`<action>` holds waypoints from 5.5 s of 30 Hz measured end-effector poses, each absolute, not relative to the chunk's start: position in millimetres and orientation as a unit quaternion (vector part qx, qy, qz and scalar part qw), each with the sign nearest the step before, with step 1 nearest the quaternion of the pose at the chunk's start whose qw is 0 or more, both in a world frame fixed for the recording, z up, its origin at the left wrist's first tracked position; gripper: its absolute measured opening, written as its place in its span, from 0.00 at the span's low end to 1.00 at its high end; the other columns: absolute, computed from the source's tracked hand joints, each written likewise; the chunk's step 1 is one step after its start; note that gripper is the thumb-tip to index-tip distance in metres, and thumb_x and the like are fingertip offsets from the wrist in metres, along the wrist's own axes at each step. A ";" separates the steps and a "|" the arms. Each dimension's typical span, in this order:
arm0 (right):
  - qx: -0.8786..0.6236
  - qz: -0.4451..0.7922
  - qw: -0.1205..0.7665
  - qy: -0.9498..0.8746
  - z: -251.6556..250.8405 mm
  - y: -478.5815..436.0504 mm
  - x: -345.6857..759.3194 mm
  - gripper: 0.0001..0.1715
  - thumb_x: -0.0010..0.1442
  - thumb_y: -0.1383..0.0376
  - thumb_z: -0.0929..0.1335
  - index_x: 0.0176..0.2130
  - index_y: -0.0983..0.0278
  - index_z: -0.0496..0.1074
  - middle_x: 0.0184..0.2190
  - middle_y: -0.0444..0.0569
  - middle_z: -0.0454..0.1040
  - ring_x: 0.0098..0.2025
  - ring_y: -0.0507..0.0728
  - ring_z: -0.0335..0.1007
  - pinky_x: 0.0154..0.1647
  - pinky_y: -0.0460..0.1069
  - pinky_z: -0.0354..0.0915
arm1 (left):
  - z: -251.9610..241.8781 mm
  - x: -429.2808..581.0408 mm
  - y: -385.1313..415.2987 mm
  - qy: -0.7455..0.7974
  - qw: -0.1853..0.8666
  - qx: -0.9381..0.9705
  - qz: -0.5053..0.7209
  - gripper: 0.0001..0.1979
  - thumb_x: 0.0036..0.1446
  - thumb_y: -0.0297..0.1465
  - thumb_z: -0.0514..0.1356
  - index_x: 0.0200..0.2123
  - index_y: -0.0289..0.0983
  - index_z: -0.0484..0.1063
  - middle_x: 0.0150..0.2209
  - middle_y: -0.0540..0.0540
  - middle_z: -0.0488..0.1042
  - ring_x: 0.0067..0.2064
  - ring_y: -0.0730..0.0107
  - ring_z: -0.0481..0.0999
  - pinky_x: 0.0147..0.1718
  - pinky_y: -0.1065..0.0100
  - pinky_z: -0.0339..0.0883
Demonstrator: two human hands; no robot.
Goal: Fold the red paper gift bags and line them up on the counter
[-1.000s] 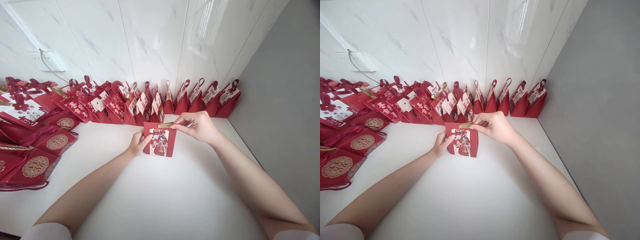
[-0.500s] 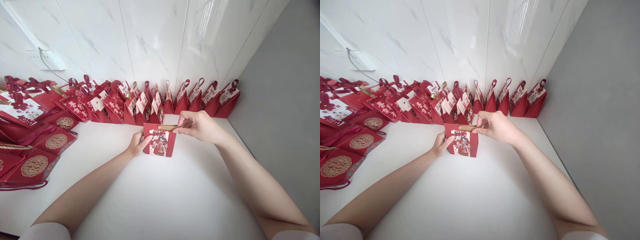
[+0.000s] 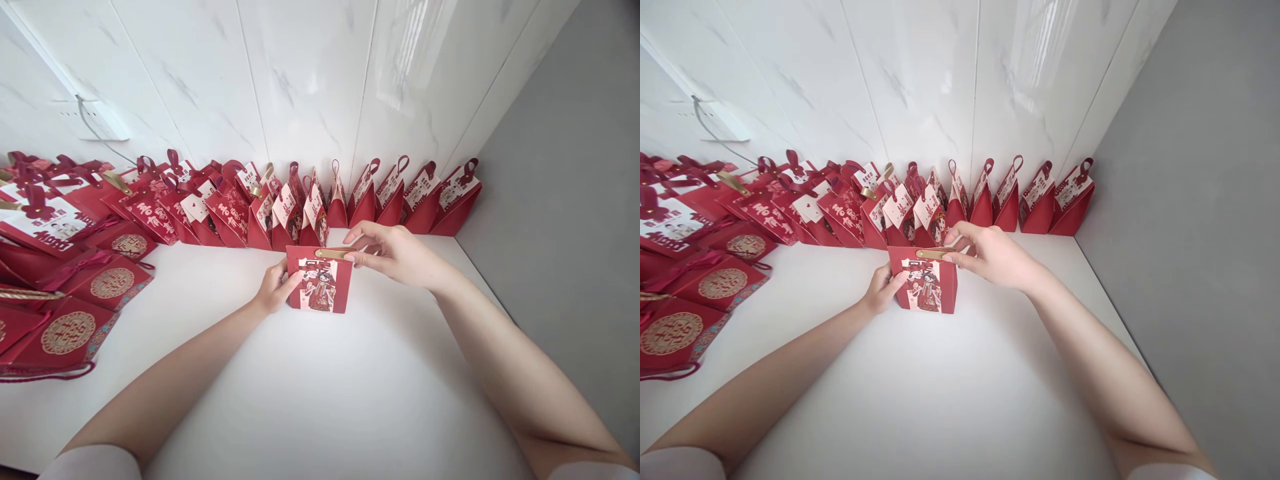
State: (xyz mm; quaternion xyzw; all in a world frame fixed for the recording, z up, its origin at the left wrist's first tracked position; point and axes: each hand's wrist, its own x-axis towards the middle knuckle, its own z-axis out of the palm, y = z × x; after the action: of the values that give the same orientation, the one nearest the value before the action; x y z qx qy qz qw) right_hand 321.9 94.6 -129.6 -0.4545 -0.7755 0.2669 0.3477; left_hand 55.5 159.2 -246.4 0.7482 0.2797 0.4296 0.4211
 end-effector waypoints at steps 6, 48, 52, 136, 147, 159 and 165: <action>-0.458 0.286 0.301 -0.786 -131.4 96.7 318.1 0.11 0.61 0.56 0.67 0.35 0.61 0.73 0.30 0.45 0.78 0.31 0.55 0.75 0.29 0.48 0.66 | -246.6 55.7 159.2 0.276 0.420 0.753 0.425 0.18 0.61 0.39 0.57 0.49 0.34 0.69 0.43 0.41 0.77 0.42 0.61 0.78 0.38 0.66 0.72; -0.325 -0.098 0.522 -0.783 -208.2 107.7 270.3 0.26 0.62 0.72 0.65 0.59 0.59 0.65 0.56 0.54 0.71 0.60 0.62 0.65 0.64 0.66 0.57 | -239.4 54.0 154.0 0.335 0.246 0.804 0.425 0.19 0.59 0.40 0.57 0.48 0.34 0.71 0.41 0.45 0.78 0.39 0.64 0.77 0.38 0.68 0.70; -0.328 -0.111 0.521 -0.780 -216.1 107.2 268.1 0.31 0.62 0.72 0.65 0.62 0.57 0.61 0.60 0.53 0.67 0.62 0.63 0.62 0.65 0.68 0.53 | -240.4 53.4 154.7 0.337 0.238 0.807 0.423 0.19 0.59 0.40 0.57 0.48 0.34 0.71 0.42 0.44 0.79 0.40 0.63 0.78 0.39 0.67 0.70; -0.390 0.094 0.609 -0.685 -208.9 101.7 263.6 0.20 0.64 0.64 0.64 0.55 0.60 0.59 0.47 0.54 0.73 0.50 0.61 0.71 0.56 0.62 0.64 | -220.9 56.2 149.9 0.283 0.268 0.810 0.438 0.17 0.59 0.41 0.57 0.45 0.34 0.69 0.41 0.42 0.76 0.40 0.63 0.76 0.40 0.65 0.69; -0.340 0.258 0.604 -0.673 -197.8 93.4 257.1 0.16 0.65 0.59 0.65 0.51 0.60 0.63 0.38 0.48 0.72 0.38 0.55 0.72 0.40 0.51 0.70 | -142.8 77.1 121.7 0.321 0.200 0.856 0.353 0.07 0.58 0.35 0.60 0.34 0.38 0.76 0.33 0.51 0.78 0.33 0.71 0.76 0.34 0.71 0.66; -0.349 0.330 0.610 -0.630 -208.7 96.9 252.3 0.20 0.60 0.57 0.70 0.48 0.60 0.65 0.40 0.47 0.73 0.38 0.55 0.72 0.42 0.51 0.70 | -152.7 70.1 124.5 0.269 0.148 0.883 0.356 0.10 0.63 0.32 0.55 0.38 0.37 0.76 0.31 0.48 0.77 0.33 0.71 0.75 0.35 0.70 0.66; -0.345 0.324 0.618 -0.628 -203.2 93.0 250.8 0.22 0.59 0.59 0.70 0.50 0.60 0.63 0.36 0.46 0.72 0.37 0.54 0.71 0.41 0.51 0.69 | -155.2 70.5 126.1 0.251 0.131 0.888 0.362 0.09 0.63 0.30 0.55 0.37 0.35 0.75 0.31 0.47 0.76 0.32 0.73 0.73 0.34 0.71 0.65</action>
State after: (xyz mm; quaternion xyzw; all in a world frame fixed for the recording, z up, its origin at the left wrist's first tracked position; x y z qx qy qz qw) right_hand 250.8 93.0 -203.2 -0.3447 -0.6284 0.3235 0.6177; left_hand 70.5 126.1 -155.2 0.8884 0.2506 0.3617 0.1307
